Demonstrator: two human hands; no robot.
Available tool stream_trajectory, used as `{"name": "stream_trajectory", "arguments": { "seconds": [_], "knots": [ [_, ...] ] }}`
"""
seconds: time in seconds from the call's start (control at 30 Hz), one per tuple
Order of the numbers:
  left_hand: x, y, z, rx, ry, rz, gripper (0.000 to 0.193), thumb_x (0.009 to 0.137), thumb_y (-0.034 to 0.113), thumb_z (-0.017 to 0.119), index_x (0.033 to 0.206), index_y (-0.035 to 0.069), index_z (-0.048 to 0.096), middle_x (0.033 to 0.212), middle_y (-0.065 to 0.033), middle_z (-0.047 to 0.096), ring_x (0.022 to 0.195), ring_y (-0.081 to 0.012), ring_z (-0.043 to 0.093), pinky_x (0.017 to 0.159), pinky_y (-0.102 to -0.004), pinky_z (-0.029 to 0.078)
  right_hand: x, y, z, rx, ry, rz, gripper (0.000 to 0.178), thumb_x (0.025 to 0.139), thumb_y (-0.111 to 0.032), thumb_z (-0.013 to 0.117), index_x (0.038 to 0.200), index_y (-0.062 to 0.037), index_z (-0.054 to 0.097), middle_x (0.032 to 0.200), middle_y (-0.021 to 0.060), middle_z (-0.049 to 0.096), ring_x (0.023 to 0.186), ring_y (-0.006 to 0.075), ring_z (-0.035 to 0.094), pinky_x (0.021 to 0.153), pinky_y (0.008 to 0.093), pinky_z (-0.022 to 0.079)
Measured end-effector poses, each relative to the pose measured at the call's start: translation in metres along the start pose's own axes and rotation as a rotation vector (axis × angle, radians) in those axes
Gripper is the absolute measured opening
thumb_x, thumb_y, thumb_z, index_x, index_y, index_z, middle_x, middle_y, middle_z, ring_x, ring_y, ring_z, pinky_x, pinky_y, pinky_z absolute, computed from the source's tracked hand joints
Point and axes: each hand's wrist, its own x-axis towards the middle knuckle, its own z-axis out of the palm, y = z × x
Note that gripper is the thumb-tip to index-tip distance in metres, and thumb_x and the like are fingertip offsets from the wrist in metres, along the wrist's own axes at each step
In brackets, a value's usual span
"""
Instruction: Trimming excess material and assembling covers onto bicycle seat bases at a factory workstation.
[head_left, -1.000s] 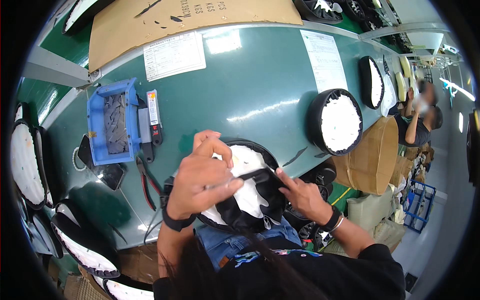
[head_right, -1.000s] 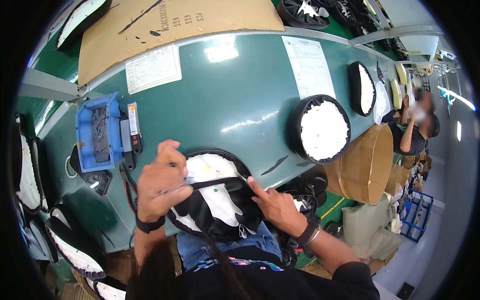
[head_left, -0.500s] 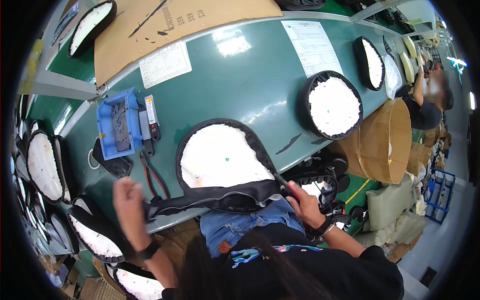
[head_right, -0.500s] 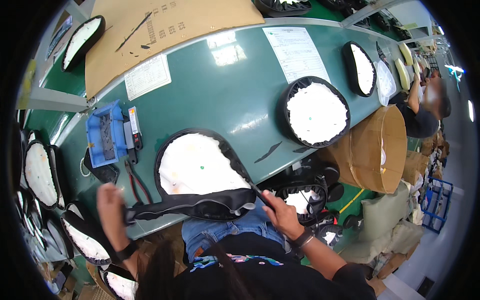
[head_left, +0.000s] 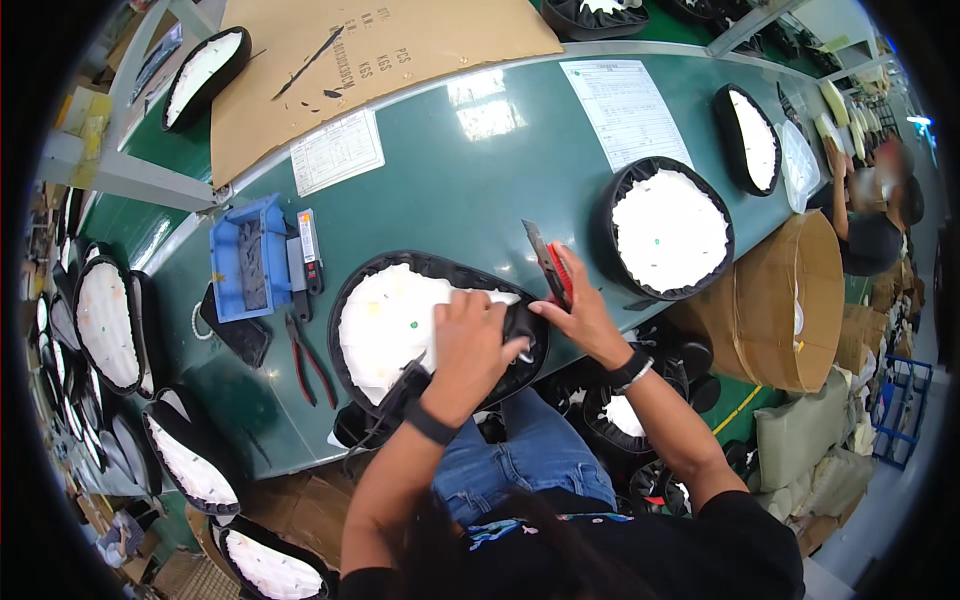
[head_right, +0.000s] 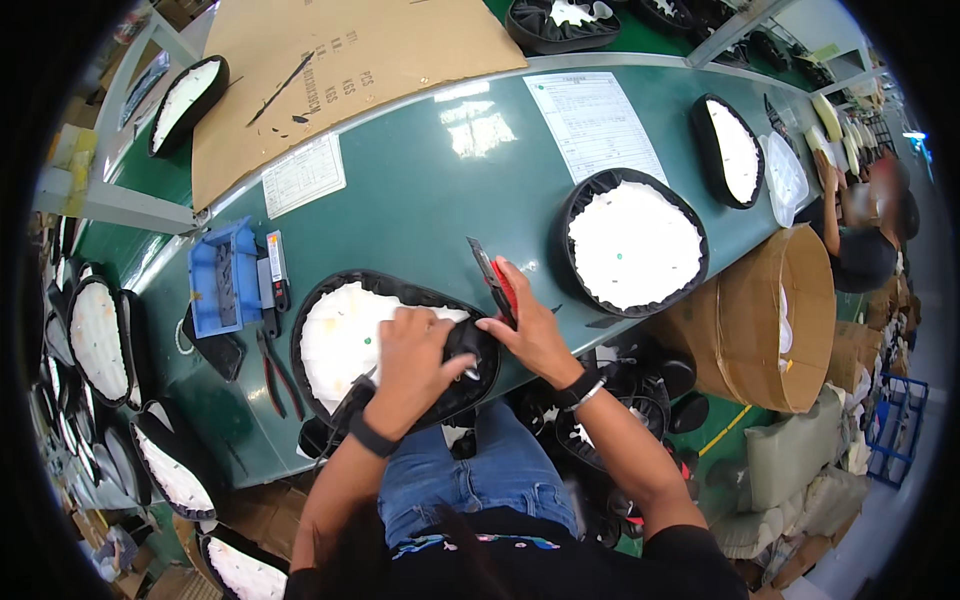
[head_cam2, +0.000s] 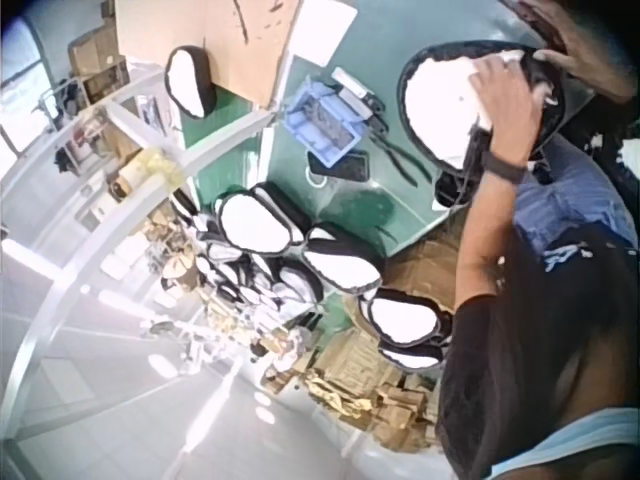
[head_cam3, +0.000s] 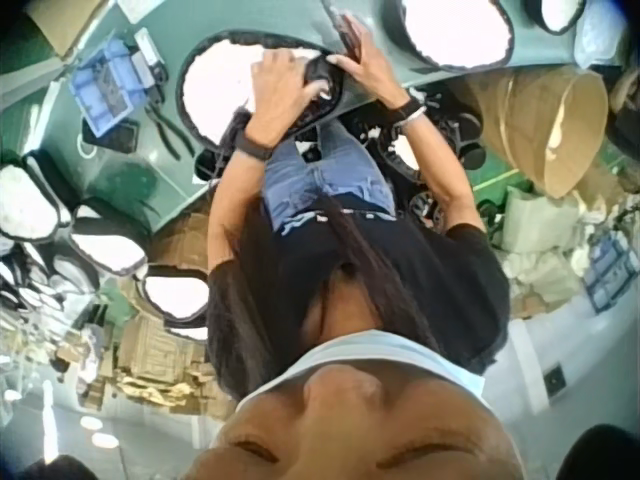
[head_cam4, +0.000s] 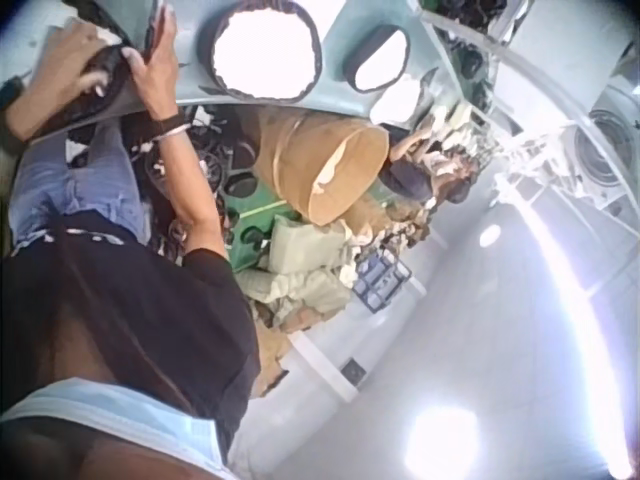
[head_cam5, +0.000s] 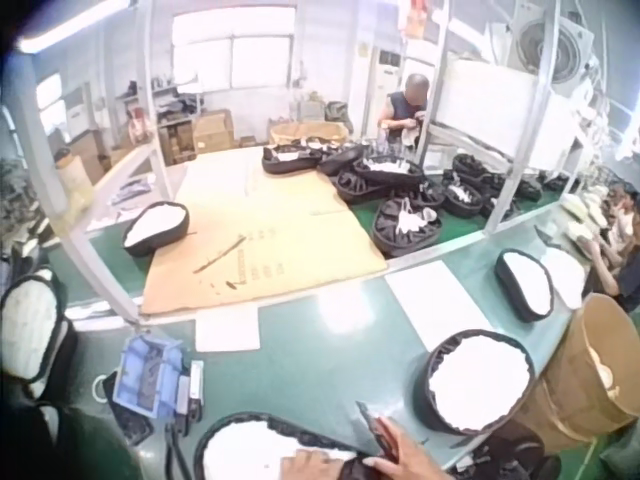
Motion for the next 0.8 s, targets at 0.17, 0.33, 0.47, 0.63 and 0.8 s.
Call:
{"name": "stream_trajectory", "arguments": {
  "seconds": [0.17, 0.33, 0.47, 0.63, 0.8],
  "knots": [
    [0.017, -0.036, 0.006, -0.218, -0.039, 0.099, 0.017, 0.069, 0.008, 0.065, 0.085, 0.007, 0.059, 0.081, -0.0074, 0.051, 0.082, -0.0259, 0.047, 0.075, -0.0373, 0.034, -0.032, -0.004, -0.040, -0.387, 0.027, -0.285, 0.052, 0.085, -0.023, 0.065, 0.134, -0.0158, 0.047, 0.104, 0.0133, 0.065, 0.088, 0.0319, 0.063, 0.073, 0.0360, 0.052],
    [0.026, -0.033, 0.007, -0.061, -0.029, 0.275, 0.018, 0.062, 0.009, 0.067, 0.077, 0.007, 0.056, 0.074, -0.0057, 0.049, 0.078, -0.0236, 0.046, 0.075, -0.0366, 0.032, -0.037, 0.001, -0.053, -0.508, -0.076, -0.351, 0.053, 0.086, -0.025, 0.062, 0.137, -0.0236, 0.045, 0.072, 0.0066, 0.059, 0.059, 0.0276, 0.056, 0.050, 0.0372, 0.043],
    [0.026, -0.051, 0.011, -0.078, -0.060, 0.407, 0.016, 0.062, 0.012, 0.070, 0.067, 0.008, 0.056, 0.069, -0.0052, 0.053, 0.080, -0.0210, 0.049, 0.078, -0.0361, 0.032, -0.015, -0.016, -0.049, -0.795, -0.285, -0.323, 0.054, 0.088, -0.028, 0.060, 0.139, -0.0267, 0.041, 0.070, 0.0075, 0.056, 0.054, 0.0280, 0.056, 0.046, 0.0371, 0.043],
    [0.037, -0.074, 0.000, -0.649, -0.147, 0.338, 0.026, 0.063, 0.013, 0.069, 0.054, 0.007, 0.046, 0.059, -0.0032, 0.046, 0.069, -0.0195, 0.047, 0.077, -0.0349, 0.030, -0.042, -0.010, -0.017, -0.897, -0.213, -0.178, 0.061, 0.089, -0.025, 0.057, 0.144, -0.0257, 0.030, 0.073, 0.0136, 0.054, 0.051, 0.0315, 0.055, 0.043, 0.0408, 0.043],
    [0.033, -0.097, -0.022, -1.430, 0.140, 0.039, 0.034, 0.072, 0.010, 0.068, 0.053, 0.003, 0.042, 0.055, -0.0045, 0.038, 0.070, -0.0214, 0.050, 0.067, -0.0312, 0.036, -0.113, -0.028, 0.045, -0.836, -0.068, 0.201, 0.065, 0.088, -0.019, 0.058, 0.144, -0.0082, 0.028, 0.073, 0.0138, 0.053, 0.056, 0.0333, 0.055, 0.046, 0.0424, 0.045]
  ]
}}
